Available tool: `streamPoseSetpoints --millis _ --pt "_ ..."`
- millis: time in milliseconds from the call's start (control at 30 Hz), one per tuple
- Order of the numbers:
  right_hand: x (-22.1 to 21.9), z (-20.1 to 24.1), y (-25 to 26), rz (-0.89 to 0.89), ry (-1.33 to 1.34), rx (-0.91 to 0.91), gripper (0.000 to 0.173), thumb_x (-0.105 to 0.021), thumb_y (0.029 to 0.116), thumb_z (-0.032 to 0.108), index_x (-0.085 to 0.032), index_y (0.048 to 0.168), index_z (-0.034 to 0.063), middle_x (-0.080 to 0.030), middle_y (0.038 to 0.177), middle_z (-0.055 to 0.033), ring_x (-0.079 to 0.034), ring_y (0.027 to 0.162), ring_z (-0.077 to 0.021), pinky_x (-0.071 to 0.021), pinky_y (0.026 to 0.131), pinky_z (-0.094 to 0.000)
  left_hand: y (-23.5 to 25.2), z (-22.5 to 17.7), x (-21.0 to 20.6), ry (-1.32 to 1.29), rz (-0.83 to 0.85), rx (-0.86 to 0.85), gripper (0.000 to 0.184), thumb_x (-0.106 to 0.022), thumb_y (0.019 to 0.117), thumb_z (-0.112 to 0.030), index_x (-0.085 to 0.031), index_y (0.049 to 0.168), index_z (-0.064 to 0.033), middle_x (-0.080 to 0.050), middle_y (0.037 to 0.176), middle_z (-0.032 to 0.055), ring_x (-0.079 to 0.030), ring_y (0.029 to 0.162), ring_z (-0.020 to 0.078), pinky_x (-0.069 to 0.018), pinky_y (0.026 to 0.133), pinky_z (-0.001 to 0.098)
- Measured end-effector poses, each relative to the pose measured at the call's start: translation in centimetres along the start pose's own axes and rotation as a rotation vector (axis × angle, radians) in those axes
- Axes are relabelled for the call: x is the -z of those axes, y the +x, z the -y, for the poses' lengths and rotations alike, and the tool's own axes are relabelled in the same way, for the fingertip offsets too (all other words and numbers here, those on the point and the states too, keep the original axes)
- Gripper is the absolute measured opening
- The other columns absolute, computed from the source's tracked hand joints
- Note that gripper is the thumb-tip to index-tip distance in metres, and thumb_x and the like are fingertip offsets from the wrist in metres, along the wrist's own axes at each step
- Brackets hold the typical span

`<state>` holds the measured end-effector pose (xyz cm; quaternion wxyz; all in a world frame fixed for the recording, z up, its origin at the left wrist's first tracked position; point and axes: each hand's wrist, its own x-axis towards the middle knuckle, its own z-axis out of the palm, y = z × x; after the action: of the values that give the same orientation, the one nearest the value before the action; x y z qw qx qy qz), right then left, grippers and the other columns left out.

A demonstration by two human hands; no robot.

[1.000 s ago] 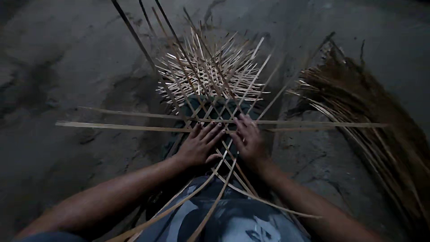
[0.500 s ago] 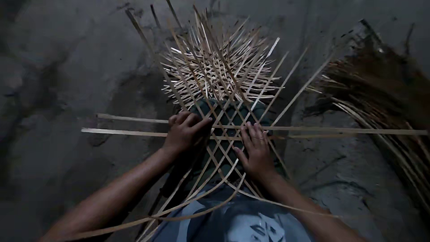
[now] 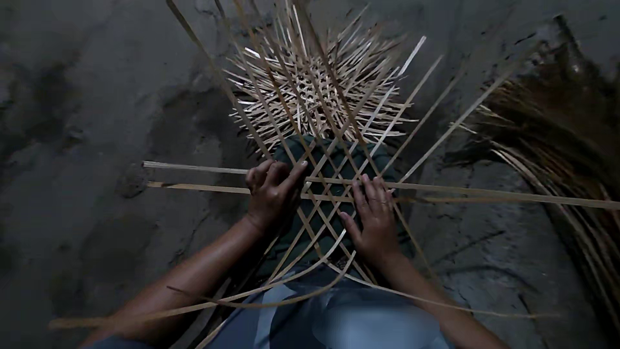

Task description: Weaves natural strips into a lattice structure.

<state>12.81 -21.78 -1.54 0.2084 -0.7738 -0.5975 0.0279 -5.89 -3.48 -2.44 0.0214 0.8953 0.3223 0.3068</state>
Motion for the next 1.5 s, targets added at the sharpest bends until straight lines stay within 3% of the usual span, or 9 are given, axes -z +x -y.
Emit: streamPoseSetpoints --millis 233,367,533,800,967,1067,1200,1367,1500 --pt "0.1 -0.1 -0.2 0.002 0.015 0.005 0.066 -0.042 0.1062 0.053 -0.039 0.160 0.0132 -0.030 0.168 -0.0104 -0.021 0.157 -0.0325 -0.0180 0.126 -0.0617 0.1 0.3 0.4 -0.020 -0.009 -0.059 0.031 -0.067 0.0974 -0.033 -0.072 0.128 -0.0357 -0.066 0.111 0.0058 -0.056 0.114 0.0275 -0.0364 0.101 0.0497" --pt "0.1 -0.1 -0.3 -0.011 0.019 0.004 0.066 -0.042 0.1062 0.053 -0.041 0.159 0.0141 -0.033 0.167 -0.0093 -0.024 0.156 -0.0314 -0.0216 0.125 -0.0591 0.9 0.8 2.3 -0.140 0.263 -0.128 0.037 -0.060 0.1015 -0.035 -0.065 0.138 -0.0401 -0.065 0.119 0.0024 -0.052 0.125 0.0286 -0.0312 0.106 0.0571" --pt "0.2 0.0 -0.2 0.014 0.035 -0.005 0.065 -0.041 0.1065 0.053 -0.040 0.159 0.0141 -0.031 0.168 -0.0087 -0.022 0.157 -0.0302 -0.0190 0.125 -0.0609 0.9 2.3 1.2 -0.242 0.343 -0.192 0.040 -0.059 0.1011 -0.030 -0.063 0.140 -0.0367 -0.064 0.130 0.0000 -0.047 0.132 0.0309 -0.0290 0.108 0.0623" --pt "0.0 -0.1 -0.2 -0.009 0.031 0.008 0.065 -0.045 0.1057 0.051 -0.041 0.158 0.0130 -0.032 0.167 -0.0102 -0.024 0.157 -0.0308 -0.0189 0.125 -0.0606 1.6 3.0 0.8 -0.324 0.338 -0.301 0.036 -0.058 0.1031 -0.024 -0.067 0.137 -0.0324 -0.065 0.128 -0.0025 -0.048 0.127 0.0253 -0.0265 0.108 0.0563" --pt "0.1 -0.1 -0.1 0.005 0.015 0.002 0.067 -0.041 0.1061 0.054 -0.039 0.160 0.0138 -0.030 0.168 -0.0102 -0.022 0.157 -0.0302 -0.0189 0.126 -0.0595 1.5 0.2 2.6 -0.012 0.289 -0.202 0.039 -0.061 0.1007 -0.025 -0.065 0.137 -0.0380 -0.066 0.126 0.0034 -0.053 0.125 0.0312 -0.0370 0.100 0.0557" --pt "0.2 0.0 -0.1 0.009 0.019 -0.009 0.067 -0.040 0.1064 0.054 -0.040 0.159 0.0134 -0.031 0.168 -0.0099 -0.023 0.157 -0.0300 -0.0206 0.126 -0.0577 2.1 -0.6 2.3 0.002 0.233 -0.215 0.042 -0.061 0.0998 -0.022 -0.063 0.140 -0.0361 -0.062 0.135 0.0063 -0.051 0.128 0.0323 -0.0358 0.100 0.0550" --pt "0.2 0.0 -0.1 0.006 0.030 -0.016 0.065 -0.038 0.1068 0.053 -0.042 0.158 0.0134 -0.034 0.167 -0.0104 -0.024 0.156 -0.0306 -0.0209 0.125 -0.0592 2.9 -1.4 1.5 0.020 0.350 -0.228 0.046 -0.044 0.1057 -0.045 -0.055 0.149 -0.0324 -0.054 0.150 0.0023 -0.043 0.141 0.0307 -0.0301 0.110 0.0584" --pt "0.3 -0.1 -0.2 0.023 0.028 -0.034 0.064 -0.039 0.1071 0.053 -0.042 0.158 0.0148 -0.032 0.168 -0.0082 -0.023 0.157 -0.0282 -0.0193 0.126 -0.0566 2.9 -0.4 0.3 -0.087 0.451 -0.226 0.048 -0.044 0.1055 -0.049 -0.051 0.151 -0.0359 -0.052 0.151 0.0017 -0.036 0.146 0.0330 -0.0265 0.112 0.0605" --pt "0.4 -0.1 0.1 0.027 0.057 -0.029 0.064 -0.040 0.1066 0.054 -0.044 0.157 0.0145 -0.034 0.167 -0.0094 -0.024 0.156 -0.0304 -0.0203 0.126 -0.0583 2.8 -1.1 0.6 -0.071 0.284 -0.223 0.043 -0.059 0.0985 -0.051 -0.062 0.139 -0.0363 -0.056 0.148 0.0052 -0.041 0.144 0.0355 -0.0290 0.111 0.0639"
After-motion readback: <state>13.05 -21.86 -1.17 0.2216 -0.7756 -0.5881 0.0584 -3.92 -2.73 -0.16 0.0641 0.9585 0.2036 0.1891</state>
